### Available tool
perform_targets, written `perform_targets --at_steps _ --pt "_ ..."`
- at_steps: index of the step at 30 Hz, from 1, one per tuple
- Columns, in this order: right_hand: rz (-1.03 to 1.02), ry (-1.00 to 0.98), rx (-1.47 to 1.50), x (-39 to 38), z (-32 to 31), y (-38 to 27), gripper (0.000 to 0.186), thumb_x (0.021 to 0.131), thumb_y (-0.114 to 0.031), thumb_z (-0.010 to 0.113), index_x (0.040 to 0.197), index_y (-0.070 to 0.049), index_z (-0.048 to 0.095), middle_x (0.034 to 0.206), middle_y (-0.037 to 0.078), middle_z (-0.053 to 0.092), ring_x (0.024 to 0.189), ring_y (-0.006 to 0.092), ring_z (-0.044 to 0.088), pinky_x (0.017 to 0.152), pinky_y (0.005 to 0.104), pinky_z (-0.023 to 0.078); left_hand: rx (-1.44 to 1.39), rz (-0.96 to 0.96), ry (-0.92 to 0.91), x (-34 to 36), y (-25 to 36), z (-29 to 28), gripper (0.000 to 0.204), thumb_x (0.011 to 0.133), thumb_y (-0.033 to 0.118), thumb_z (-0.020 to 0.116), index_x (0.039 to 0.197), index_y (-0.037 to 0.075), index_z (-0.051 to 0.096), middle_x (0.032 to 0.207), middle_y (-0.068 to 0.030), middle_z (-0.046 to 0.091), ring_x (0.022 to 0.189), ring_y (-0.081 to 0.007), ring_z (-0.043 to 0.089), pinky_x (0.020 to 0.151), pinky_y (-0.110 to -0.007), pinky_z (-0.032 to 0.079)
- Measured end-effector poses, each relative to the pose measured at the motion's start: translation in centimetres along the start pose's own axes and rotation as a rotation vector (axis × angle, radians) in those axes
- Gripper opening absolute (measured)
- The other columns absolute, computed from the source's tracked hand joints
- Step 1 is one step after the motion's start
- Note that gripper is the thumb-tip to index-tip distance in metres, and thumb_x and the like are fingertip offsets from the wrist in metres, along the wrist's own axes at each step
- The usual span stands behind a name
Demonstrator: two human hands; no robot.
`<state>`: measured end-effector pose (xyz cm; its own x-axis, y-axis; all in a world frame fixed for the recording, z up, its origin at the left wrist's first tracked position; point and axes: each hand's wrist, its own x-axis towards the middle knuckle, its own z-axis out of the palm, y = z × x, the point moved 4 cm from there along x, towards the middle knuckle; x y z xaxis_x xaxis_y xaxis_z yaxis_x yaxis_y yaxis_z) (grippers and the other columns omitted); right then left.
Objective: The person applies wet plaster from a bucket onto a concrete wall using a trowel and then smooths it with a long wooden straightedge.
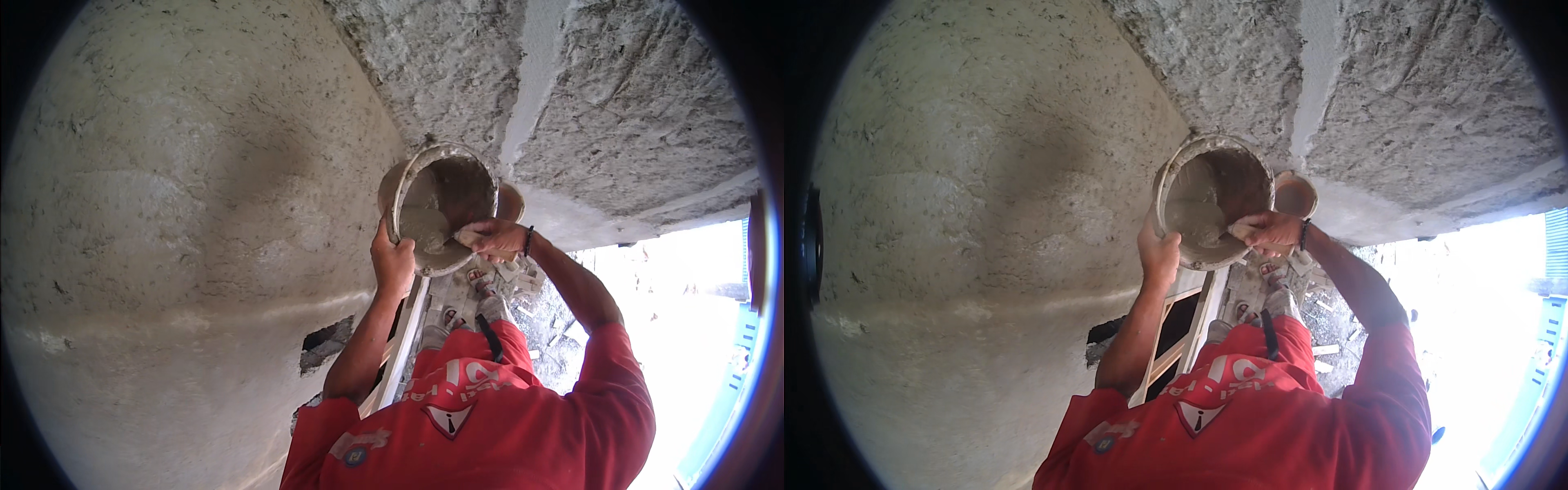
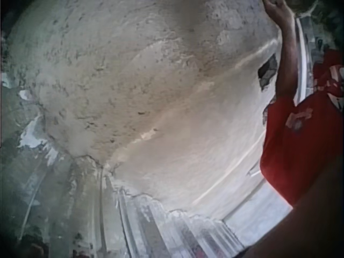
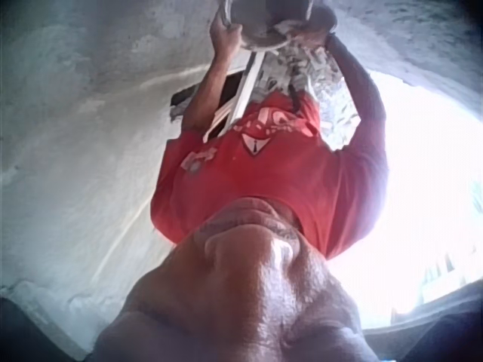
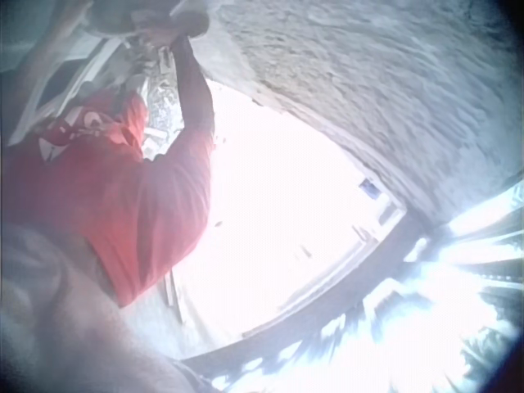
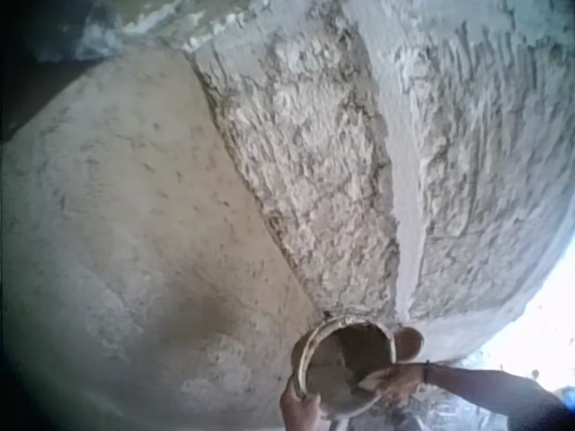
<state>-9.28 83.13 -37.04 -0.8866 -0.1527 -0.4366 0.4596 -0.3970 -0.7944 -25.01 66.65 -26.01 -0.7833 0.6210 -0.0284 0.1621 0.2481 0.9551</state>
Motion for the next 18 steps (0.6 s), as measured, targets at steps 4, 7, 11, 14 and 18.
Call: perform_targets --at_steps 4,7,11,14,18 --pt "-0.089 0.035 -0.018 0.3 1.9 -0.6 0.052 0.086 -0.018 0.067 0.132 -0.01 0.046 0.077 -0.002 0.053 0.058 0.0076 0.051 0.048 0.0231 0.045 -0.249 -0.088 0.105 1.3 -4.4 0.2 0.053 0.067 -0.007 0.047 0.119 -0.003 0.052 0.106 -0.0123 0.06 0.096 -0.0226 0.058 0.088 -0.032 0.044" --pt "-0.119 0.122 -0.04 -0.2 2.9 -1.1 0.051 0.086 -0.018 0.066 0.132 -0.01 0.046 0.075 -0.002 0.054 0.058 0.008 0.053 0.049 0.0238 0.046 -0.375 -0.145 0.182 2.0 -6.5 0.2 0.052 0.065 -0.006 0.048 0.116 -0.001 0.053 0.099 -0.0079 0.059 0.088 -0.0198 0.057 0.078 -0.03 0.046" --pt "-0.178 0.197 0.015 -1.3 3.9 -2.5 0.05 0.087 -0.017 0.063 0.132 -0.007 0.045 0.074 0.001 0.055 0.059 0.0087 0.055 0.05 0.0241 0.048 -0.437 -0.272 0.266 2.7 -11.0 -0.5 0.056 0.062 -0.003 0.05 0.118 0.003 0.052 0.097 -0.0065 0.057 0.084 -0.0188 0.056 0.06 -0.03 0.049" --pt "-0.254 0.307 0.086 -1.8 4.2 -4.4 0.048 0.087 -0.013 0.055 0.132 -0.004 0.044 0.073 0.003 0.055 0.057 0.0101 0.055 0.048 0.0239 0.048 -0.461 -0.274 0.349 2.1 -13.8 -1.2 0.059 0.062 -0.002 0.05 0.12 0.005 0.051 0.098 -0.0065 0.056 0.083 -0.0184 0.056 0.05 -0.03 0.047" --pt "-0.351 0.458 0.215 -2.5 3.4 -8.1 0.048 0.084 -0.008 0.045 0.131 -0.002 0.043 0.071 0.006 0.056 0.054 0.0129 0.056 0.045 0.024 0.046 -0.424 -0.335 0.382 -0.1 -16.4 -3.2 0.062 0.062 -0.004 0.05 0.124 0.005 0.049 0.102 -0.0067 0.056 0.087 -0.0212 0.056 0.057 -0.033 0.049"
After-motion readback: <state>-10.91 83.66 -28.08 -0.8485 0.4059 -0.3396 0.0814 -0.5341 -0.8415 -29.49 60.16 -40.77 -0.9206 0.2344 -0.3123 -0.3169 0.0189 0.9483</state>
